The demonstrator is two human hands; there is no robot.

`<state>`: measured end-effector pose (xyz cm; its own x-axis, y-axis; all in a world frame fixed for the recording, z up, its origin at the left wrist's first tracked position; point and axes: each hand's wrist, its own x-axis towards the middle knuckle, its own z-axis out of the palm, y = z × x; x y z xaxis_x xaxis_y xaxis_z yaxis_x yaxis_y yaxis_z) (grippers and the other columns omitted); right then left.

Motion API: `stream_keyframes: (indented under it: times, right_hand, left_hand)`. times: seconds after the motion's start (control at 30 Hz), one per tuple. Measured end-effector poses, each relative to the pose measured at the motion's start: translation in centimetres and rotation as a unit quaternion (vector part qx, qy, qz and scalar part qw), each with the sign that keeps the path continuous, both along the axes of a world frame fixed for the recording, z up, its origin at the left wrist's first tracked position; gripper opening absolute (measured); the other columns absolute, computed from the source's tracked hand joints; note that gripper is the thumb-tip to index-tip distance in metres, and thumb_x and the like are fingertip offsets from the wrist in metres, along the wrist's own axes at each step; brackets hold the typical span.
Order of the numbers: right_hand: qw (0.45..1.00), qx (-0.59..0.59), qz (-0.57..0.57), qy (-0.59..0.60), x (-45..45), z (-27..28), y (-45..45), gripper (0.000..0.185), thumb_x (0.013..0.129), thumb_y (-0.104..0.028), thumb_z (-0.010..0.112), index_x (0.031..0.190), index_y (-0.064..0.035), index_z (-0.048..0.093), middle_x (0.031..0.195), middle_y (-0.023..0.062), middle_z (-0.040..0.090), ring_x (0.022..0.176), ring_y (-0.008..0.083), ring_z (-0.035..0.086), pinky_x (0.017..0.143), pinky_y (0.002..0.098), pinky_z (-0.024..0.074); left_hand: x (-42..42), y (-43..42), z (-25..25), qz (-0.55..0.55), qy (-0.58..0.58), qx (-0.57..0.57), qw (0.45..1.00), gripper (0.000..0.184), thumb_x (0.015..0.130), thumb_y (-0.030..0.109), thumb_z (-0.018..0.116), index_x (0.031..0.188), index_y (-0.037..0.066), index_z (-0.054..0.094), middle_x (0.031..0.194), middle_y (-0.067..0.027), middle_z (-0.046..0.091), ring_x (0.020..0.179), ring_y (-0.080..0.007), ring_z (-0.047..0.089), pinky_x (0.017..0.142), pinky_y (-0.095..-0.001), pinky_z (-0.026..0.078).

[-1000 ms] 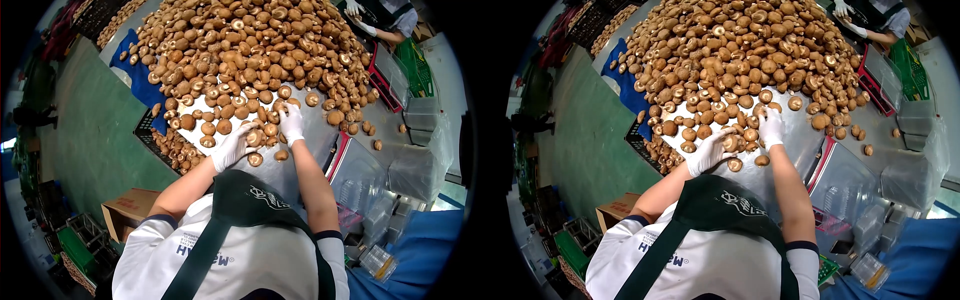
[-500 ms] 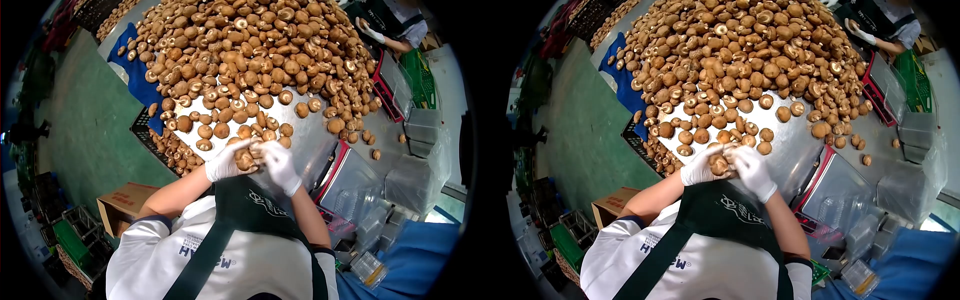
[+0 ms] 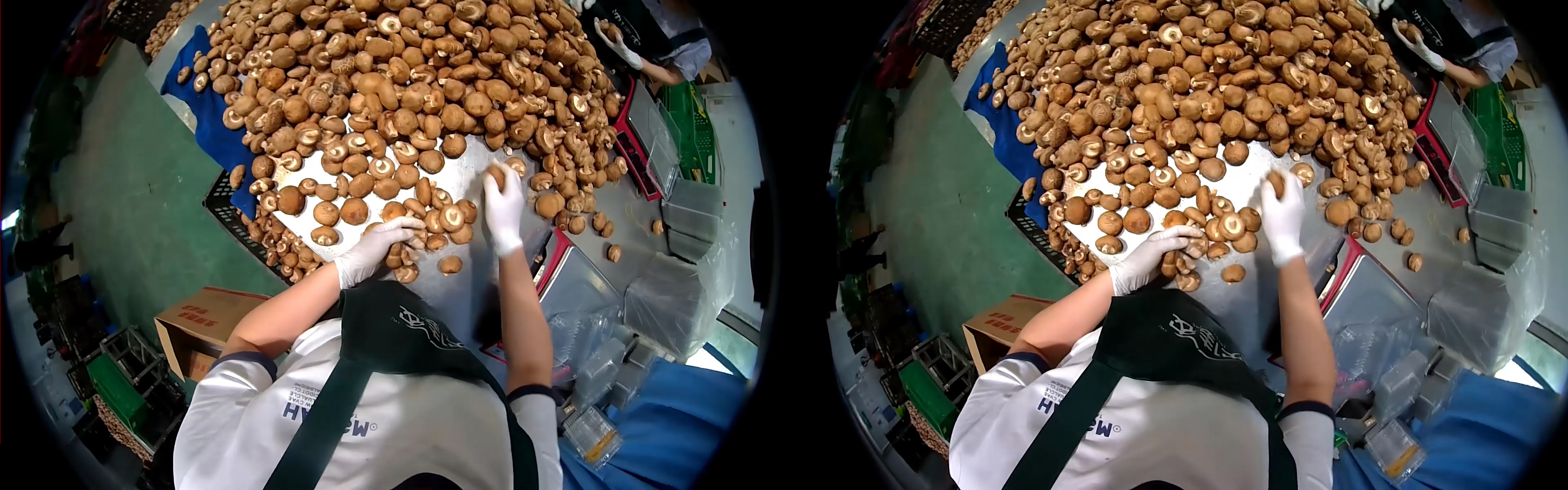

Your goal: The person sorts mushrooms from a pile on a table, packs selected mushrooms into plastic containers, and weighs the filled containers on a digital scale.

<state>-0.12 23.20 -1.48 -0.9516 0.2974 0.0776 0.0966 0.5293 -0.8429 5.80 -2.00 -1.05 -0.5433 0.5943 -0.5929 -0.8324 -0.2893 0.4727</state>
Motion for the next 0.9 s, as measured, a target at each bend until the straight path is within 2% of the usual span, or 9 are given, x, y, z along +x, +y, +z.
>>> stream_keyframes:
  times: [0.2, 0.33, 0.4, 0.47, 0.6, 0.7, 0.8, 0.83, 0.9]
  right_hand:
    - [0.963, 0.198, 0.167, 0.076, 7.9, 1.1, -5.2, 0.032, 0.079, -0.01, 0.068, 0.11, -0.0032, 0.063, 0.104, 0.0139, 0.066, 0.098, 0.0343, 0.059, 0.088, 0.0424, 0.0488]
    - [0.986, 0.142, 0.085, -0.035, 6.9, 1.2, -6.0, 0.033, 0.077, -0.013, 0.073, 0.108, -0.0059, 0.064, 0.098, 0.0175, 0.065, 0.096, 0.0349, 0.06, 0.087, 0.0425, 0.0491]
    - [0.997, -0.042, 0.032, -0.063, 7.0, 2.8, -6.3, 0.03, 0.079, -0.015, 0.073, 0.106, -0.0067, 0.066, 0.096, 0.0176, 0.066, 0.094, 0.0328, 0.063, 0.085, 0.0393, 0.0495]
    - [0.984, 0.063, 0.155, 0.059, 8.5, 4.4, -7.6, 0.03, 0.079, -0.015, 0.073, 0.106, -0.0056, 0.065, 0.097, 0.0163, 0.065, 0.096, 0.031, 0.062, 0.088, 0.0385, 0.0483]
    - [0.952, 0.081, 0.293, 0.03, 11.6, 5.2, -10.7, 0.046, 0.081, -0.021, 0.069, 0.121, -0.0012, 0.056, 0.122, 0.0196, 0.056, 0.116, 0.0387, 0.049, 0.101, 0.0447, 0.0388]
    - [0.92, 0.057, 0.385, -0.048, 11.7, 6.8, -10.4, 0.059, 0.084, -0.028, 0.066, 0.133, 0.0019, 0.049, 0.136, 0.0227, 0.049, 0.131, 0.0405, 0.04, 0.11, 0.046, 0.032]
    - [0.884, -0.002, 0.462, -0.077, 9.9, 6.9, -9.5, 0.059, 0.087, -0.029, 0.063, 0.134, 0.0036, 0.049, 0.139, 0.0229, 0.048, 0.132, 0.0396, 0.04, 0.112, 0.0462, 0.0304]
    - [0.856, -0.048, 0.507, -0.085, 8.4, 6.3, -8.9, 0.058, 0.099, -0.04, 0.047, 0.138, 0.0022, 0.047, 0.144, 0.0218, 0.046, 0.135, 0.0372, 0.04, 0.114, 0.0443, 0.0271]
    - [0.871, -0.234, 0.42, -0.101, 6.2, 5.1, -8.3, 0.053, 0.103, -0.039, 0.042, 0.137, 0.0004, 0.05, 0.138, 0.0159, 0.053, 0.13, 0.0268, 0.047, 0.11, 0.0386, 0.033]
  left_hand:
    - [1.7, 0.9, -1.2, -0.051, -0.023, 0.008, 0.998, 0.033, 0.101, 0.028, 0.051, 0.123, 0.003, 0.053, 0.093, -0.0113, 0.066, 0.084, -0.0183, 0.066, 0.072, -0.0311, 0.055]
    - [2.1, 1.0, -1.6, -0.012, 0.012, 0.0, 1.0, 0.037, 0.102, 0.035, 0.049, 0.12, 0.003, 0.054, 0.092, -0.0121, 0.067, 0.079, -0.0174, 0.066, 0.07, -0.0293, 0.056]
    - [2.1, 0.2, -1.3, -0.007, -0.006, 0.02, 1.0, 0.042, 0.102, 0.039, 0.045, 0.124, 0.004, 0.053, 0.096, -0.0128, 0.067, 0.079, -0.0184, 0.066, 0.071, -0.0303, 0.056]
    - [2.7, -0.6, -1.0, -0.021, -0.052, 0.049, 0.997, 0.048, 0.104, 0.044, 0.039, 0.132, 0.006, 0.049, 0.103, -0.0137, 0.067, 0.083, -0.0201, 0.067, 0.073, -0.0331, 0.057]
    - [4.7, -4.3, -4.5, -0.089, -0.094, 0.221, 0.967, 0.057, 0.102, 0.048, 0.042, 0.136, 0.002, 0.048, 0.12, -0.0155, 0.062, 0.099, -0.0243, 0.066, 0.085, -0.0382, 0.057]
    - [5.4, -5.6, -2.2, -0.054, -0.136, 0.153, 0.977, 0.05, 0.101, 0.037, 0.05, 0.135, 0.001, 0.049, 0.123, -0.0161, 0.062, 0.109, -0.0247, 0.064, 0.096, -0.0383, 0.052]
    - [4.6, -6.1, -1.1, -0.089, -0.058, 0.21, 0.972, 0.054, 0.098, 0.032, 0.055, 0.139, -0.001, 0.044, 0.128, -0.0183, 0.059, 0.115, -0.0269, 0.061, 0.1, -0.0372, 0.049]
    - [4.1, -6.0, -0.5, -0.1, -0.01, 0.229, 0.968, 0.054, 0.098, 0.032, 0.056, 0.139, -0.001, 0.044, 0.128, -0.0183, 0.059, 0.115, -0.027, 0.061, 0.099, -0.0367, 0.049]
    - [3.6, -5.6, -0.4, -0.124, 0.052, 0.249, 0.959, 0.056, 0.096, 0.029, 0.058, 0.139, -0.003, 0.044, 0.127, -0.017, 0.059, 0.112, -0.0259, 0.062, 0.097, -0.0341, 0.049]
